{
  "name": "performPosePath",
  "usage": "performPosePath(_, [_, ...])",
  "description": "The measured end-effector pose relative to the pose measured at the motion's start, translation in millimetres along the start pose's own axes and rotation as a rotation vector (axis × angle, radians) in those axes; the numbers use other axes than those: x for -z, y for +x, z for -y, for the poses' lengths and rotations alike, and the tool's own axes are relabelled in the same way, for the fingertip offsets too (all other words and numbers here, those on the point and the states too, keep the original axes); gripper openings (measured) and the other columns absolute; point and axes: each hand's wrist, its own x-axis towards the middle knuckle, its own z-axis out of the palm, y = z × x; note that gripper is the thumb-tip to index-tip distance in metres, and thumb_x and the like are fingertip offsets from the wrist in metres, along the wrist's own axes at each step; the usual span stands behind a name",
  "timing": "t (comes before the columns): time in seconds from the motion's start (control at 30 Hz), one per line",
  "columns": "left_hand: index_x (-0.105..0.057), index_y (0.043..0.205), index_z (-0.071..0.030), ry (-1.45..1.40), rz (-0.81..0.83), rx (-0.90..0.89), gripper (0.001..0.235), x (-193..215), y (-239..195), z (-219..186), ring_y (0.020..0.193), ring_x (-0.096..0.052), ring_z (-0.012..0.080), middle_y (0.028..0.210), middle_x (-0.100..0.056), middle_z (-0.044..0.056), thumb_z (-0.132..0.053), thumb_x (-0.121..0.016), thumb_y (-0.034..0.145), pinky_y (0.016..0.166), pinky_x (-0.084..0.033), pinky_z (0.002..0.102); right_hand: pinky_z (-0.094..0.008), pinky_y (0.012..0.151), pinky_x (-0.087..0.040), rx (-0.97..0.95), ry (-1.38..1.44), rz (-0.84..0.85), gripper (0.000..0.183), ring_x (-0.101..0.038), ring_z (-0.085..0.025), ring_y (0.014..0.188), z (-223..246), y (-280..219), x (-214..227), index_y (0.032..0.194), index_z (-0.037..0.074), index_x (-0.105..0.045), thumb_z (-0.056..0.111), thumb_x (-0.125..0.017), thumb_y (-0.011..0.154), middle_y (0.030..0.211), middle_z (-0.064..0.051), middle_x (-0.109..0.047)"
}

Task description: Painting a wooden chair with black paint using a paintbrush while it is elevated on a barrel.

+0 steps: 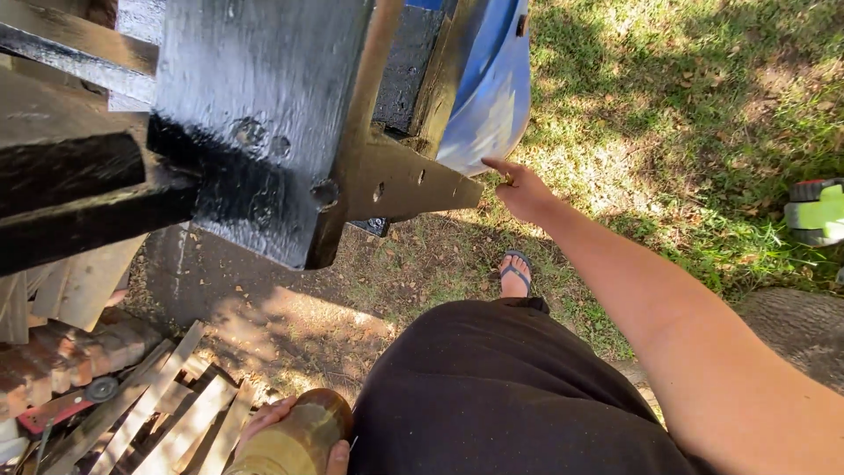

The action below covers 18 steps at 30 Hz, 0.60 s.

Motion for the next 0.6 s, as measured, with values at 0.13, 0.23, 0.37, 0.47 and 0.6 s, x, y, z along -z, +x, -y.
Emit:
performPosePath(0.13, [-0.058, 0.106, 0.0, 0.13, 0.067, 0.08, 0.091, 8, 1, -5, 0.108, -0.066, 0.0165, 0.115, -0.068, 0.009, -0.041, -0.084, 0.03, 0.099, -0.046, 0.026, -0.024, 0.042, -0.034, 0.019, -0.083, 0.098, 0.071, -0.036, -0.009, 0.046, -15, 12, -3, 0.153, 0.031, -0.037, -0.004, -0.041, 0.091, 0.161, -0.017, -0.027])
performPosePath(0.23, [-0.056, 0.109, -0.001, 0.105, 0.032, 0.04, 0.092, 5, 1, -9, 0.106, -0.065, 0.0154, 0.113, -0.068, 0.007, -0.042, -0.083, 0.032, 0.099, -0.046, 0.024, -0.031, 0.053, -0.043, 0.105, -0.057, 0.052, 0.06, -0.055, -0.02, 0.053, -38, 31, -6, 0.146, 0.017, -0.054, 0.004, -0.044, 0.089, 0.102, -0.028, -0.067])
performPosePath(0.37, [-0.051, 0.115, -0.001, 0.012, -0.039, -0.006, 0.093, -3, 0, -27, 0.106, -0.064, 0.0161, 0.113, -0.065, 0.007, -0.042, -0.082, 0.037, 0.101, -0.044, 0.025, -0.026, 0.041, -0.034, 0.014, -0.063, 0.023, 0.065, -0.038, -0.011, 0.046, -18, 26, 1, 0.152, 0.032, -0.038, 0.004, -0.04, 0.093, 0.158, -0.015, -0.033])
performPosePath(0.47, [-0.05, 0.113, -0.002, -0.063, -0.065, 0.009, 0.087, -4, 1, -47, 0.109, -0.064, 0.0199, 0.114, -0.063, 0.01, -0.038, -0.081, 0.041, 0.104, -0.046, 0.029, -0.028, 0.042, -0.037, -0.019, -0.066, 0.03, 0.064, -0.04, -0.012, 0.046, -19, 21, 1, 0.153, 0.03, -0.038, 0.004, -0.04, 0.094, 0.159, -0.017, -0.032])
performPosePath(0.6, [-0.053, 0.113, -0.006, -0.15, -0.08, 0.046, 0.079, -5, 3, -66, 0.108, -0.064, 0.0202, 0.115, -0.062, 0.01, -0.03, -0.083, 0.044, 0.106, -0.047, 0.031, -0.027, 0.039, -0.039, -0.081, -0.243, -0.019, 0.053, -0.038, -0.01, 0.041, -7, -9, 10, 0.149, 0.026, -0.047, 0.011, -0.037, 0.098, 0.155, -0.024, -0.035])
